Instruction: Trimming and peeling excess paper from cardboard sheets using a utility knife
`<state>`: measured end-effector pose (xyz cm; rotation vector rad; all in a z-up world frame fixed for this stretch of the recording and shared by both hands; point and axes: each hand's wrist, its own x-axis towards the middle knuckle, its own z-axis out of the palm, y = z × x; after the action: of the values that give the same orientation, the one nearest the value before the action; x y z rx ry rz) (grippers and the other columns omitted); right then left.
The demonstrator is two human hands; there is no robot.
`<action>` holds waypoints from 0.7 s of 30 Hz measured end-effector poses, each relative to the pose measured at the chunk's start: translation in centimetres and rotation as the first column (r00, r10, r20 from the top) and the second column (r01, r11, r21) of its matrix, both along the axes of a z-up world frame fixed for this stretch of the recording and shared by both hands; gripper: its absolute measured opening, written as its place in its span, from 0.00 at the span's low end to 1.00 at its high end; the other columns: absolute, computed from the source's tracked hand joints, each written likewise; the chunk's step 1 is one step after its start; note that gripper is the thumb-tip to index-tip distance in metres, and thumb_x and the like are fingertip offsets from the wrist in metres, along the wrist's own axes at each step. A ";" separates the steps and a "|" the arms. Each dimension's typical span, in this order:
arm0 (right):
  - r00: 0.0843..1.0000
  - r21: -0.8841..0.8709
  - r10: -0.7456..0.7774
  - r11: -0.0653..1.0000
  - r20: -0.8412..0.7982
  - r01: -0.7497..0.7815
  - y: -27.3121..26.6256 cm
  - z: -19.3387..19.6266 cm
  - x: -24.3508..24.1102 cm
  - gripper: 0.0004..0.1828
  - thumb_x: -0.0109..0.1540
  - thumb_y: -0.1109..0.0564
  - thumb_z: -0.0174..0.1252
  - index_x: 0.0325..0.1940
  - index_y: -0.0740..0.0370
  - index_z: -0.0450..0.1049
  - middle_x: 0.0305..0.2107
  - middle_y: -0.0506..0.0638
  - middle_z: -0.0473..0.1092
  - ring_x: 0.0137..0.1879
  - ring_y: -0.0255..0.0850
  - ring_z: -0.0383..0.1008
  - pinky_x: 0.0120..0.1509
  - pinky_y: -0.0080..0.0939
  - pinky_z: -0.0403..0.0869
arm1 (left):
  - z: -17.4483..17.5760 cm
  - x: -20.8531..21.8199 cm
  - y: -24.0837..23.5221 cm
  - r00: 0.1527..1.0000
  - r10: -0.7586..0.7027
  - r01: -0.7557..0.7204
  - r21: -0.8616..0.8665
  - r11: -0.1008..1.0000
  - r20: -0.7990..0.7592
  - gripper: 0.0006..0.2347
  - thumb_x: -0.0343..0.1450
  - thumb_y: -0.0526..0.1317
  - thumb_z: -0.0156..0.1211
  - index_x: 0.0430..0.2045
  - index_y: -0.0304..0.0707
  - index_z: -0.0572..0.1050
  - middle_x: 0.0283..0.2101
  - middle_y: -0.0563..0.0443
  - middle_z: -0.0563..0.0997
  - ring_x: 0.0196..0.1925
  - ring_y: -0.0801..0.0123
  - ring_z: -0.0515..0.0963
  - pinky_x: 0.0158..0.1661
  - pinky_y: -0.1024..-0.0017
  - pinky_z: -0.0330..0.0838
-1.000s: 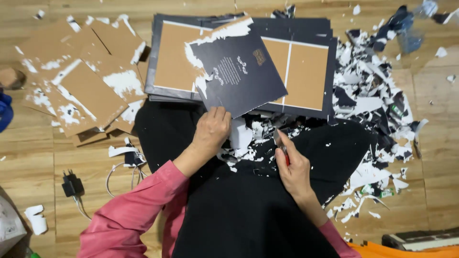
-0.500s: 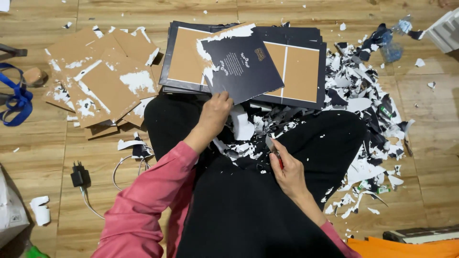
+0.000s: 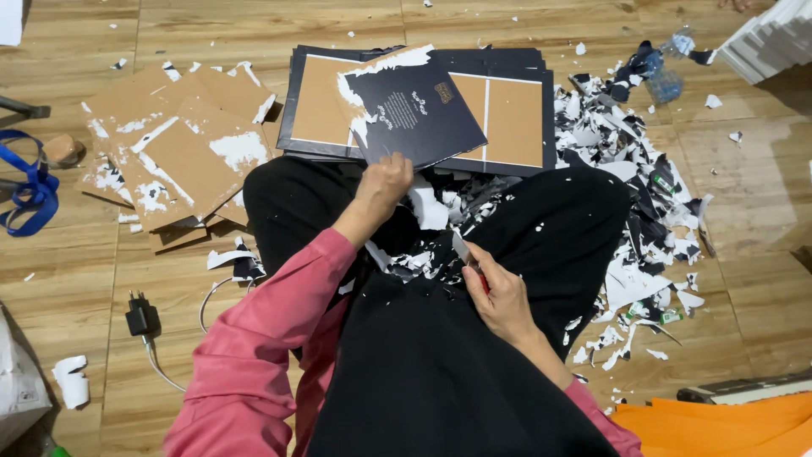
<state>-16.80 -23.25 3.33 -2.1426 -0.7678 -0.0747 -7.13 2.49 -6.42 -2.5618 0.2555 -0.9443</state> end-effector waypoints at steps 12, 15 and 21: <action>0.967 -0.085 0.015 0.996 -0.255 -0.038 1.1 1.5 2.3 0.23 0.59 0.51 0.45 0.59 0.48 0.60 0.32 0.62 0.72 0.39 0.62 0.71 0.39 0.59 0.70 | 4.1 -0.2 2.7 0.893 -0.183 -0.053 -0.499 0.865 -0.410 0.06 0.60 0.42 0.54 0.21 0.42 0.71 0.27 0.50 0.71 0.33 0.58 0.73 0.31 0.63 0.69; 0.929 -0.249 -0.029 0.966 -0.370 -0.069 2.2 3.2 4.0 0.27 0.59 0.47 0.40 0.64 0.40 0.50 0.37 0.63 0.70 0.42 0.63 0.70 0.43 0.59 0.68 | 4.1 -0.7 1.7 0.944 -0.223 0.087 -0.468 0.879 -0.244 0.07 0.57 0.40 0.56 0.22 0.40 0.68 0.29 0.49 0.67 0.31 0.56 0.70 0.27 0.65 0.65; 0.922 -0.393 0.026 0.899 -0.387 -0.191 4.3 2.8 6.3 0.30 0.60 0.47 0.38 0.66 0.46 0.43 0.43 0.69 0.67 0.45 0.67 0.68 0.45 0.62 0.67 | 3.1 -0.1 1.1 0.962 -0.261 0.213 -0.377 0.901 -0.080 0.14 0.69 0.49 0.41 0.18 0.40 0.64 0.24 0.49 0.63 0.28 0.58 0.67 0.29 0.66 0.61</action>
<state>-10.51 -18.90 6.13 -2.4083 -0.7210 0.6012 -7.21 3.58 -3.30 -2.9935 0.4799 -0.9909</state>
